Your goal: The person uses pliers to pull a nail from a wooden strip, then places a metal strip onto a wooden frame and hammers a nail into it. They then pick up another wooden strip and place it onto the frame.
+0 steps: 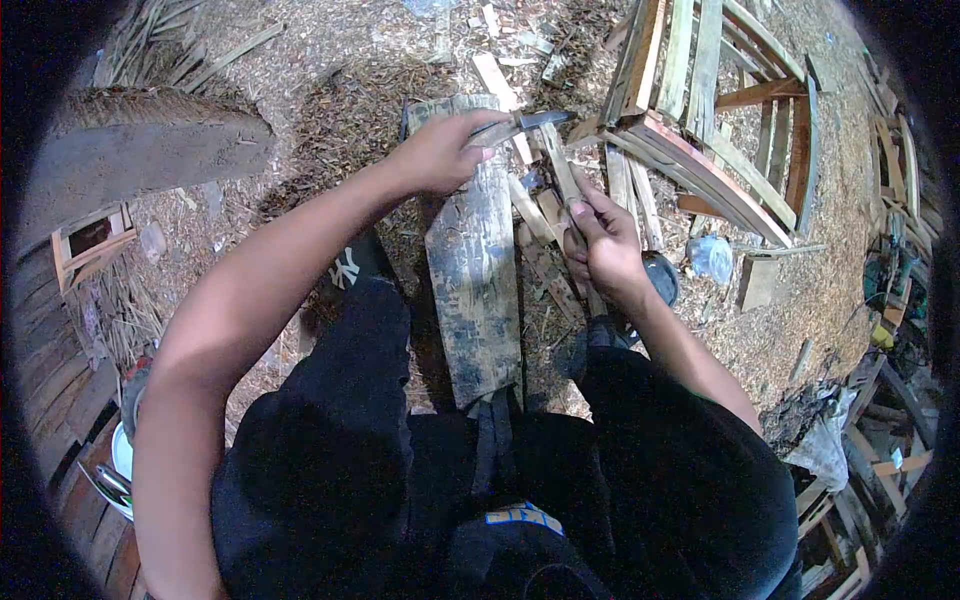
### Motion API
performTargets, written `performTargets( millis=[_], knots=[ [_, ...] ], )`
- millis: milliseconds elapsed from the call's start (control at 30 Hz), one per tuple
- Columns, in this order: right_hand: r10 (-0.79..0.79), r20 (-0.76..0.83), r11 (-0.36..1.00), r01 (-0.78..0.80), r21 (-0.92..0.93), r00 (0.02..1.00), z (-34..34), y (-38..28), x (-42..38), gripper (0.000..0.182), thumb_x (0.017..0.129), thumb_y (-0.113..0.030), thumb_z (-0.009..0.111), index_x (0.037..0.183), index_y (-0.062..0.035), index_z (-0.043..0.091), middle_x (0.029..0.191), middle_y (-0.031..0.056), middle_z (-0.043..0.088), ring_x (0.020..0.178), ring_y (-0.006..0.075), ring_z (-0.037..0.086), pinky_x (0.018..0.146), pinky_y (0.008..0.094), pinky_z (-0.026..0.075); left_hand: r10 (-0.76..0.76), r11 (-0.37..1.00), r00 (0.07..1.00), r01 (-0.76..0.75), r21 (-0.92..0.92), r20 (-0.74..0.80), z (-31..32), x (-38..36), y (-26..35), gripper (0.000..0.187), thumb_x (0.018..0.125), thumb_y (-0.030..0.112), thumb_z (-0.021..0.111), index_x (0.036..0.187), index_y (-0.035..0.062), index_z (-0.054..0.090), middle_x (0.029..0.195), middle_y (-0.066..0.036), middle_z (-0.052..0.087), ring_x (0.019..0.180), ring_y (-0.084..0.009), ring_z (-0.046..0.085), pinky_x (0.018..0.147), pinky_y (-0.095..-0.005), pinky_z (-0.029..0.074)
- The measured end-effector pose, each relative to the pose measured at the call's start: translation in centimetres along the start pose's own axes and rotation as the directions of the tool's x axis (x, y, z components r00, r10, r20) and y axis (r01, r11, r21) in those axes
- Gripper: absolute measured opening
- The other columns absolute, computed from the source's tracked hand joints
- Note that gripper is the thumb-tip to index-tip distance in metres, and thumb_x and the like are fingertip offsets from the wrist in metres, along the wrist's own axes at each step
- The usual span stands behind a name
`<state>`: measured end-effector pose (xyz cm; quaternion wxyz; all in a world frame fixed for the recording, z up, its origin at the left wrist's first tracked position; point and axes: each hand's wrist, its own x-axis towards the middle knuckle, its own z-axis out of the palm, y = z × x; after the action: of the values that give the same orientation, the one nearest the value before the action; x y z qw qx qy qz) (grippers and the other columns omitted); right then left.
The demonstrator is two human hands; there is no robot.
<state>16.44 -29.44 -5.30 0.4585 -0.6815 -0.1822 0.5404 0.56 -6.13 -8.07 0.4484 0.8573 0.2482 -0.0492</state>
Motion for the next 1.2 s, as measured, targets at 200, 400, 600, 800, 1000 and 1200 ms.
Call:
performTargets(
  millis=[200, 400, 600, 800, 1000, 1200],
  knots=[
    [-0.12, -0.029, 0.989, 0.117, -0.095, 0.992, -0.7, 2.7, 1.3, 0.048, 0.109, -0.013, 0.05, 0.157, -0.0149, 0.044, 0.075, -0.0023, 0.052, 0.051, 0.0071, 0.039, 0.044, 0.0243, 0.032, 0.02, 1.0, 0.999, -0.02, 0.016, -0.027, 0.0, 0.0, 0.4, 0.052, 0.096, 0.021, 0.066, 0.146, 0.0189, 0.054, 0.125, -0.024, 0.069, 0.118, -0.0405, 0.066, 0.103, -0.0447, 0.05],
    [-0.155, 0.013, 0.97, 0.155, -0.187, 0.988, -0.5, 0.4, 0.7, 0.046, 0.109, -0.014, 0.049, 0.155, -0.0121, 0.047, 0.088, 0.0011, 0.059, 0.06, 0.0089, 0.048, 0.054, 0.024, 0.04, 0.054, 0.998, 0.999, -0.054, -0.043, -0.005, -0.3, 0.3, -0.5, 0.05, 0.097, 0.024, 0.066, 0.146, 0.0198, 0.054, 0.124, -0.024, 0.069, 0.119, -0.0384, 0.066, 0.103, -0.0448, 0.05],
    [-0.455, 0.043, 0.745, 0.407, -0.529, 0.889, -0.9, -1.3, 0.2, 0.047, 0.104, -0.007, 0.049, 0.151, -0.0076, 0.049, 0.143, 0.0257, 0.058, 0.135, 0.0343, 0.055, 0.115, 0.0375, 0.039, 0.06, 0.994, 0.998, -0.059, 0.089, -0.003, -1.6, -0.2, -0.1, 0.043, 0.097, 0.031, 0.067, 0.137, 0.0181, 0.057, 0.105, -0.023, 0.072, 0.102, -0.0424, 0.07, 0.089, -0.0492, 0.054],
    [-0.504, 0.105, 0.578, 0.425, -0.697, 0.858, -1.7, -2.1, 0.2, 0.051, 0.099, -0.002, 0.056, 0.149, -0.0131, 0.054, 0.122, 0.0253, 0.067, 0.111, 0.0369, 0.067, 0.101, 0.0396, 0.05, 0.104, 0.969, 0.994, -0.092, 0.229, -0.042, -1.5, -0.1, 0.0, 0.036, 0.096, 0.034, 0.069, 0.127, 0.0162, 0.063, 0.092, -0.021, 0.072, 0.085, -0.0445, 0.07, 0.077, -0.0521, 0.055],
    [-0.55, 0.14, 0.493, 0.456, -0.741, 0.823, -1.7, -2.1, 0.0, 0.057, 0.095, 0.0, 0.059, 0.149, -0.0196, 0.055, 0.1, 0.0187, 0.066, 0.085, 0.0363, 0.067, 0.08, 0.0444, 0.055, 0.069, 0.976, 0.997, -0.062, 0.207, -0.028, -2.3, 0.7, 1.2, 0.028, 0.093, 0.029, 0.073, 0.116, 0.0139, 0.074, 0.093, -0.021, 0.074, 0.087, -0.0398, 0.072, 0.082, -0.0471, 0.057],
    [-0.495, 0.157, 0.445, 0.404, -0.799, 0.855, -2.0, -1.6, -0.1, 0.058, 0.096, -0.006, 0.059, 0.148, -0.03, 0.055, 0.101, 0.0144, 0.065, 0.085, 0.0382, 0.068, 0.076, 0.0493, 0.057, 0.092, 0.982, 0.995, -0.099, 0.163, 0.049, -2.8, 1.8, 0.7, 0.03, 0.091, 0.026, 0.075, 0.119, 0.016, 0.077, 0.094, -0.024, 0.074, 0.084, -0.0384, 0.073, 0.08, -0.045, 0.057]
  ],
)
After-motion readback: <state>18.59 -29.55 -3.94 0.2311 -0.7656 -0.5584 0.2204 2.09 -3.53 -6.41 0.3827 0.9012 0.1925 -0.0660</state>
